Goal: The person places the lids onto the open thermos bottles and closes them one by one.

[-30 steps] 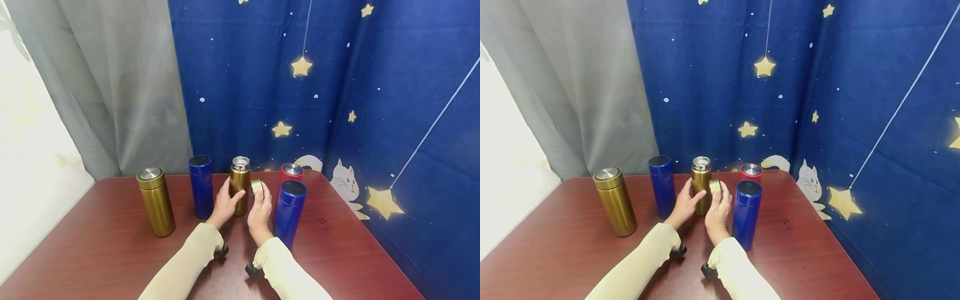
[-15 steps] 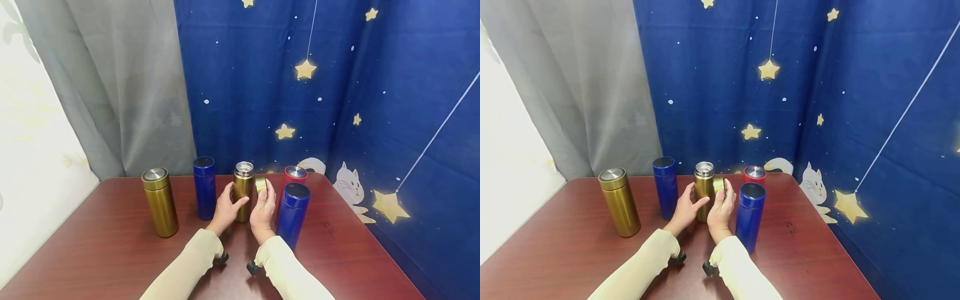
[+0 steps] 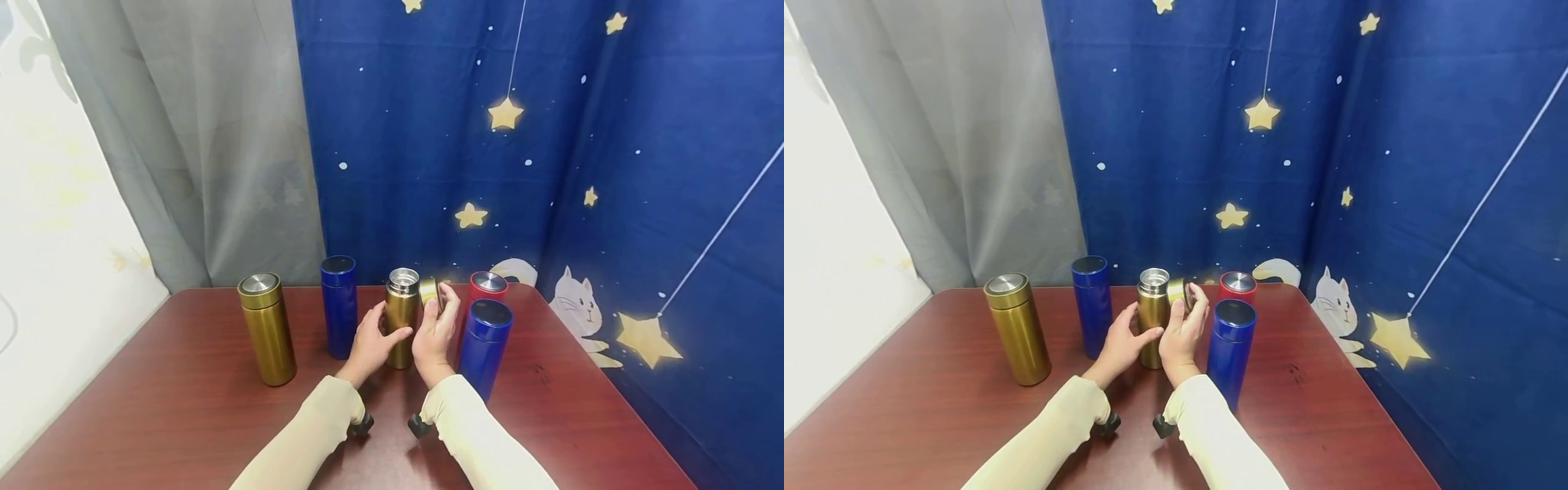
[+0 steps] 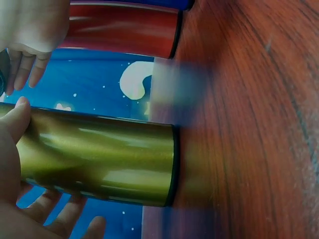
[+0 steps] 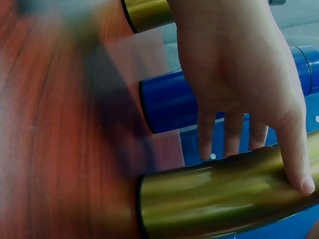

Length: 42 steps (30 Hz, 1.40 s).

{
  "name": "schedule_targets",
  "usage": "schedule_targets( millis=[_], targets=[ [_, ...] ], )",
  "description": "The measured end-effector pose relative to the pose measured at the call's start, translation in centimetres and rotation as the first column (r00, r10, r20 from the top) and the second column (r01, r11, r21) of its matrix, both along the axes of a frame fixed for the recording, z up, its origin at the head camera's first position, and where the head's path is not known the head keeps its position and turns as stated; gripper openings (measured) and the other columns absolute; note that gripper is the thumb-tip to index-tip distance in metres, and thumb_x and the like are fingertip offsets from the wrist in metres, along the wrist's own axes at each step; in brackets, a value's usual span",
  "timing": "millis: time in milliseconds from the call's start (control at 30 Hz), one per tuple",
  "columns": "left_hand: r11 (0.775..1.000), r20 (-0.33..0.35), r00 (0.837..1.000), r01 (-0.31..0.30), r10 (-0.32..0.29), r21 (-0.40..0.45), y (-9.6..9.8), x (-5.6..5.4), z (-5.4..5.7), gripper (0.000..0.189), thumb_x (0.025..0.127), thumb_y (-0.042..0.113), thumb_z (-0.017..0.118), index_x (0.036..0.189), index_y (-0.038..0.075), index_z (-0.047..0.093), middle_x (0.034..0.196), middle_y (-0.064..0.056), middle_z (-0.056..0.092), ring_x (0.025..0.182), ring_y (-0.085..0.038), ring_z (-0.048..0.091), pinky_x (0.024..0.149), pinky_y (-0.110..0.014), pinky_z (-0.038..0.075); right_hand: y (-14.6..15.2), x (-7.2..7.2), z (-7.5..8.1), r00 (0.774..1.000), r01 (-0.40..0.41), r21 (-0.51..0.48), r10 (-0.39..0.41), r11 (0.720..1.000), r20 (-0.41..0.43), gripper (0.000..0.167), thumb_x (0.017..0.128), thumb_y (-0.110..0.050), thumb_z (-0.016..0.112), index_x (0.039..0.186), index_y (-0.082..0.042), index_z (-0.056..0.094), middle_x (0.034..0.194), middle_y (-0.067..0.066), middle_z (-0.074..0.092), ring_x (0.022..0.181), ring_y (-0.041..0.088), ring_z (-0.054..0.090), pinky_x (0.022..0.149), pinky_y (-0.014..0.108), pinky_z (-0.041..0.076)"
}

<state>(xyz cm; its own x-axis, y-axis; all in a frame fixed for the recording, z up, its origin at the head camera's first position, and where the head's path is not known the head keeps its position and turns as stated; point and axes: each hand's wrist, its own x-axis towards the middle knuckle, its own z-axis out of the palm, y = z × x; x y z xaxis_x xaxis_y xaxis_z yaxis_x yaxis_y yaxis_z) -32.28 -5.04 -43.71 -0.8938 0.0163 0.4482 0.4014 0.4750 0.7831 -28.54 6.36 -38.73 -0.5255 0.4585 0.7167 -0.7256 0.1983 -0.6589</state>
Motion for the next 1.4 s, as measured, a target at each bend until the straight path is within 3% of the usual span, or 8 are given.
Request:
schedule_targets(
  millis=[167,300,467,633,1000,1233,1400],
  targets=[
    [1.000,-0.006,1.000,0.005,-0.005,-0.007,-0.1,0.2,-0.1,0.073,0.077,0.040,0.082,0.137,0.010,0.052,0.113,-0.010,0.060,0.103,-0.026,0.061,0.087,-0.042,0.053,0.2,-2.1,-1.1,1.000,0.028,-0.007,-0.028,1.000,0.001,0.034,0.096,0.002,0.050,0.129,0.009,0.042,0.118,0.026,0.053,0.112,0.037,0.053,0.098,0.044,0.042],
    [1.000,-0.001,1.000,0.007,-0.007,-0.012,-0.2,0.4,-0.2,0.071,0.078,0.038,0.082,0.137,0.011,0.053,0.110,-0.008,0.060,0.100,-0.024,0.061,0.086,-0.041,0.053,0.2,-3.2,-1.7,1.000,0.020,-0.016,-0.020,1.000,-0.006,0.037,0.095,-0.004,0.056,0.130,0.003,0.045,0.120,0.020,0.054,0.113,0.032,0.053,0.098,0.039,0.042],
    [1.000,0.009,1.000,0.012,-0.012,-0.018,-0.3,0.4,-0.3,0.070,0.079,0.036,0.081,0.137,0.012,0.053,0.105,-0.005,0.059,0.095,-0.021,0.060,0.083,-0.039,0.052,0.3,-3.4,-1.5,0.999,0.049,0.012,-0.049,0.999,-0.001,0.042,0.092,-0.020,0.065,0.129,-0.005,0.050,0.120,0.010,0.056,0.113,0.023,0.053,0.096,0.035,0.042],
    [1.000,-0.002,1.000,0.017,-0.017,-0.014,-0.4,0.4,-0.3,0.070,0.079,0.037,0.081,0.137,0.011,0.053,0.105,-0.006,0.059,0.095,-0.022,0.060,0.083,-0.040,0.053,0.4,-3.4,-1.0,0.994,0.111,0.078,-0.112,0.991,0.012,0.047,0.089,-0.031,0.069,0.129,-0.011,0.054,0.121,0.006,0.057,0.114,0.020,0.050,0.096,0.041,0.040],
    [1.000,-0.028,0.999,0.018,-0.018,-0.013,-1.0,0.8,-0.3,0.071,0.077,0.035,0.082,0.138,0.010,0.053,0.104,-0.005,0.059,0.091,-0.021,0.059,0.079,-0.037,0.051,-0.1,-3.7,0.2,0.999,-0.004,0.143,0.009,0.990,-0.031,0.049,0.088,-0.023,0.068,0.133,-0.010,0.052,0.127,0.008,0.055,0.117,0.023,0.051,0.101,0.039,0.040],
    [0.996,-0.063,0.994,0.090,-0.089,0.004,-0.9,0.9,-0.4,0.066,0.077,0.025,0.083,0.134,0.006,0.055,0.102,-0.007,0.060,0.086,-0.020,0.062,0.076,-0.035,0.054,-0.2,-3.8,0.2,1.000,-0.003,0.219,0.008,0.976,-0.022,0.051,0.087,-0.023,0.070,0.134,-0.012,0.053,0.129,0.008,0.056,0.116,0.023,0.050,0.098,0.040,0.042],
    [0.996,-0.068,0.994,0.090,-0.091,-0.015,-0.8,1.0,-0.6,0.067,0.077,0.024,0.082,0.135,0.005,0.054,0.099,-0.005,0.059,0.084,-0.022,0.058,0.072,-0.034,0.051,0.0,-3.9,-0.1,1.000,0.003,0.287,0.004,0.958,-0.025,0.048,0.087,-0.026,0.068,0.131,-0.010,0.058,0.126,0.005,0.060,0.114,0.023,0.049,0.094,0.040,0.043]
  ],
)
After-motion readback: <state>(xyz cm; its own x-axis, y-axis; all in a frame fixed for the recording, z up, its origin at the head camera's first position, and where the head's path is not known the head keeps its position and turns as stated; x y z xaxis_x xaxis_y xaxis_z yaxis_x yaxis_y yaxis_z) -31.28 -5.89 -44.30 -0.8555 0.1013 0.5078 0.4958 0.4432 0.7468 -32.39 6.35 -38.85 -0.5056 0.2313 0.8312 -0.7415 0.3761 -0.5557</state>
